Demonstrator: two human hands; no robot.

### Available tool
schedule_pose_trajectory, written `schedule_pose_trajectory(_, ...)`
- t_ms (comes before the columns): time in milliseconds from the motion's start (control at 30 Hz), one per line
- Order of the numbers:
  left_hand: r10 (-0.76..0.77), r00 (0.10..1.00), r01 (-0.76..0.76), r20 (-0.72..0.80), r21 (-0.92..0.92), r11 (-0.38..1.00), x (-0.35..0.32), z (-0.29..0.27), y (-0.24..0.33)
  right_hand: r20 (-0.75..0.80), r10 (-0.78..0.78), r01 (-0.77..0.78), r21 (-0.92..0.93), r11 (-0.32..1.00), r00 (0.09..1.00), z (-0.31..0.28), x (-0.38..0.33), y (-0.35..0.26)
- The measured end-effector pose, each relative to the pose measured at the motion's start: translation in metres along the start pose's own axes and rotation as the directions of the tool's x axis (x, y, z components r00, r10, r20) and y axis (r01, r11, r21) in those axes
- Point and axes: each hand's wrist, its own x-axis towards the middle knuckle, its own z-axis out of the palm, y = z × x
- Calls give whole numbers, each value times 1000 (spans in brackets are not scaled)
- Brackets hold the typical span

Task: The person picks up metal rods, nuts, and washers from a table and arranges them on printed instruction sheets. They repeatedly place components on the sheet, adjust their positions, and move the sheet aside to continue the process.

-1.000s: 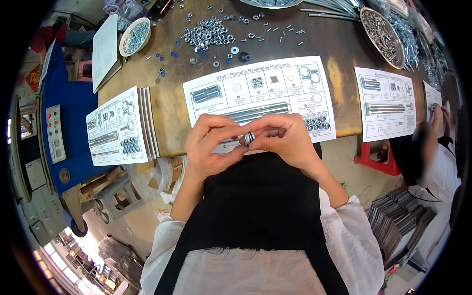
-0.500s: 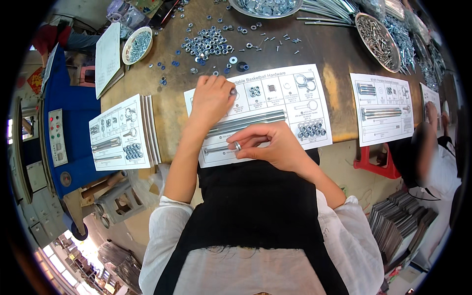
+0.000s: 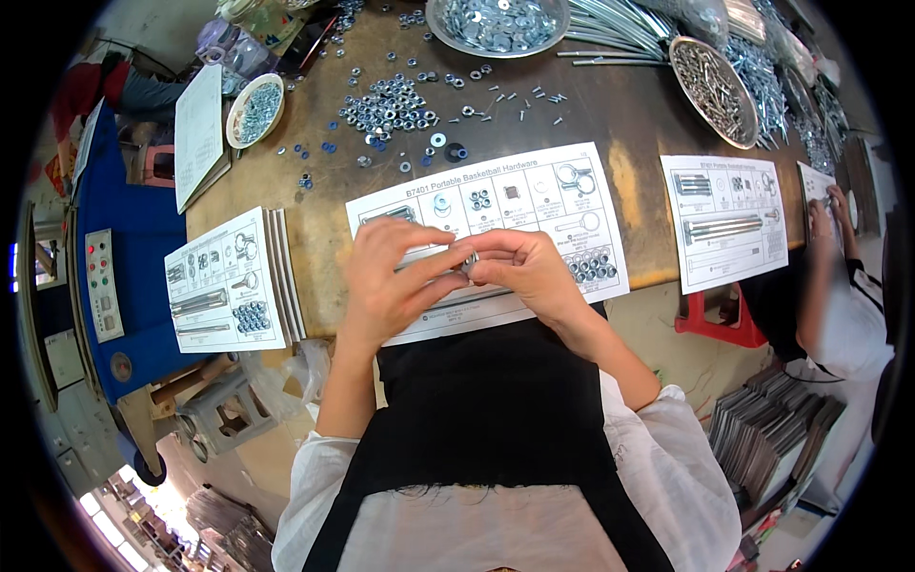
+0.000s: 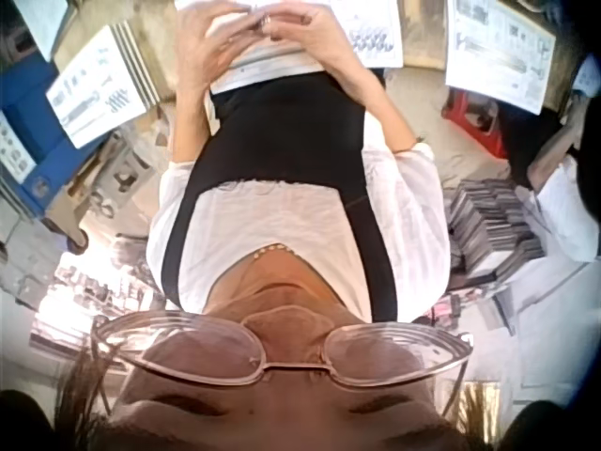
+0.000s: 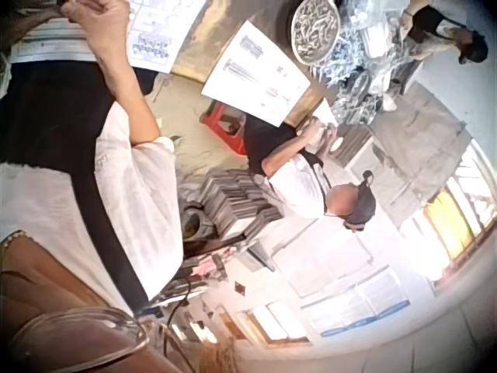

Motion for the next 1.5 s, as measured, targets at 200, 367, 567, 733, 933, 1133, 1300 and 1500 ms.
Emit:
schedule_pose_trajectory(200, -9, 993, 23, -114, 120, 993, -16, -3, 2, 132, 41, -30, -84, 996, 990, 6, 18, 14)
schedule_pose_trajectory(367, -123, 978, 135, -167, 59, 989, -28, -9, -10, -12, -163, 134, -511, 849, 987, -12, 75, -1)
schedule_pose_trajectory(567, -115, 976, 127, -186, 53, 991, -17, -16, -2, 59, -522, 164, -974, 157, 851, -50, 187, -4)
schedule_pose_trajectory(733, -167, 962, 187, -218, 76, 979, -33, -20, -8, 9, -356, 44, -995, 90, 934, -47, 198, -9)
schedule_pose_trajectory(933, -323, 924, 318, -203, -59, 946, -37, -14, -10, 49, -357, 68, -997, 41, 933, -43, 204, -8)
schedule_pose_trajectory(1133, -547, 796, 518, -260, -175, 837, -32, -3, -12, -18, -408, 246, -772, 586, 913, 3, 133, -17)
schedule_pose_trajectory(1300, -424, 845, 453, -326, 14, 891, -30, 20, -20, -45, -154, 115, -473, 874, 987, 31, 81, -7)
schedule_pose_trajectory(1500, -360, 889, 400, -282, 97, 912, -24, 25, -14, 16, -143, 143, -183, 973, 990, 14, 67, 9)
